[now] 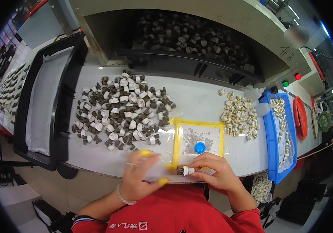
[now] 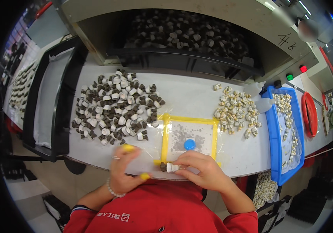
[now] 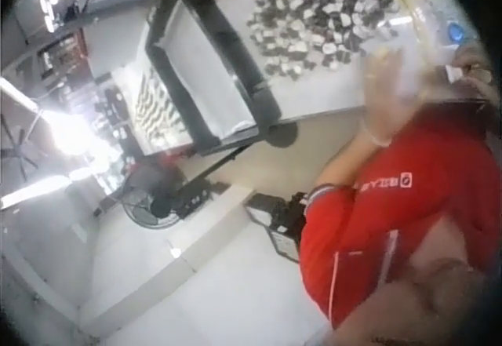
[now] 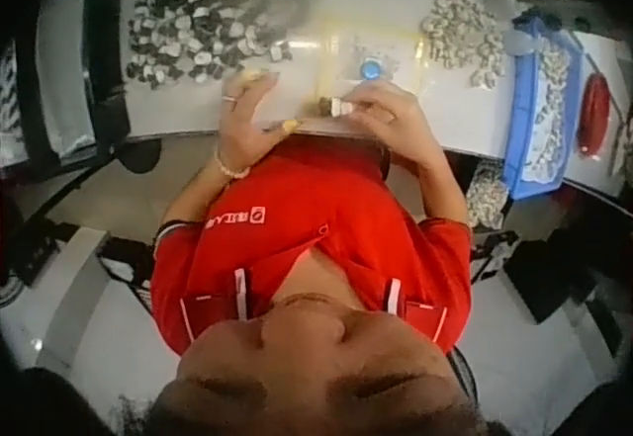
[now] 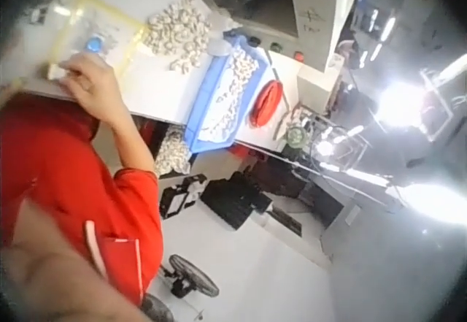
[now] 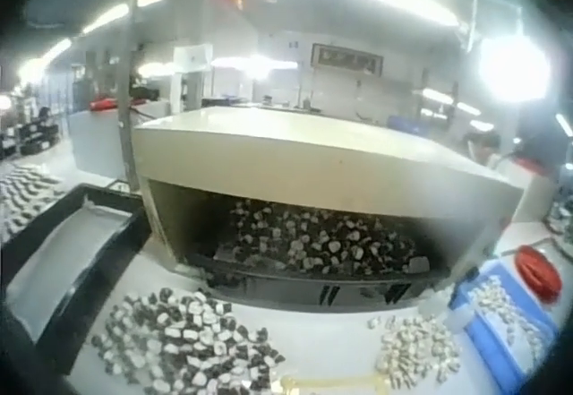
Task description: The person sorts and organizes small plastic and metal industrial components by hand, placing them into sorting trays and storage bins.
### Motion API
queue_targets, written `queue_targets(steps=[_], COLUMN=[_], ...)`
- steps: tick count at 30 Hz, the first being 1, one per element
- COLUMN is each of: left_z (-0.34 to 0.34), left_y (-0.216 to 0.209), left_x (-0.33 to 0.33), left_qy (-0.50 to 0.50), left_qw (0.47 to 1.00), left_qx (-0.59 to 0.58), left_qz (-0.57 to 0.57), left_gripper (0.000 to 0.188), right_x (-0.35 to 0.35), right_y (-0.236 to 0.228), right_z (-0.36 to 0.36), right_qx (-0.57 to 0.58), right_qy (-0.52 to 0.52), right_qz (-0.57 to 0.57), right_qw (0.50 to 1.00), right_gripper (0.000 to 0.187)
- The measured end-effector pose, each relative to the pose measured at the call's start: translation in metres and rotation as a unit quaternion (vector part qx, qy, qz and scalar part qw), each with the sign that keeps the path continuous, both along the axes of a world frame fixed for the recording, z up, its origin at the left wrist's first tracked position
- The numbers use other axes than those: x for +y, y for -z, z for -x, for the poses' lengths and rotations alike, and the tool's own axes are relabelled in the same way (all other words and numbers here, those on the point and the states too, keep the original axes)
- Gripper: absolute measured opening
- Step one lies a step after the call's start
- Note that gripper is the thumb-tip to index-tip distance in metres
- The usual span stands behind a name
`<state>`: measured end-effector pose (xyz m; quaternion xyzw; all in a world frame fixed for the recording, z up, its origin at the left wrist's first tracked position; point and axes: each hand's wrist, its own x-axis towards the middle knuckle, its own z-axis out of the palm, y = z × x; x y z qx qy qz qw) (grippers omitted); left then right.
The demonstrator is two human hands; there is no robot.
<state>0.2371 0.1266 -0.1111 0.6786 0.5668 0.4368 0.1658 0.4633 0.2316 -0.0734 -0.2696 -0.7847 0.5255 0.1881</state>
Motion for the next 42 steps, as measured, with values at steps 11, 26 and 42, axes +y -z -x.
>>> queue_targets(steps=[11,26,42], left_z=[0.076,0.072,0.027], left_y=[0.002,-0.025,-0.012], left_x=[0.015,0.050,0.124], left_qy=[-0.291,-0.140,0.189], left_qw=[0.895,0.961,0.894], left_qx=[0.218,0.227,0.405], left_qz=[0.257,0.077,0.008], left_gripper=[0.122,0.088,0.034], right_x=[-0.011,-0.010,0.055], right_y=[0.021,0.043,0.028], right_z=[0.069,0.093,-0.075], right_qx=[0.022,0.046,-0.038], right_qy=[-0.107,-0.083,0.322], right_qz=[-0.226,-0.287,-0.355], right_qw=[0.968,0.953,0.877], right_gripper=[0.020,0.017,0.021])
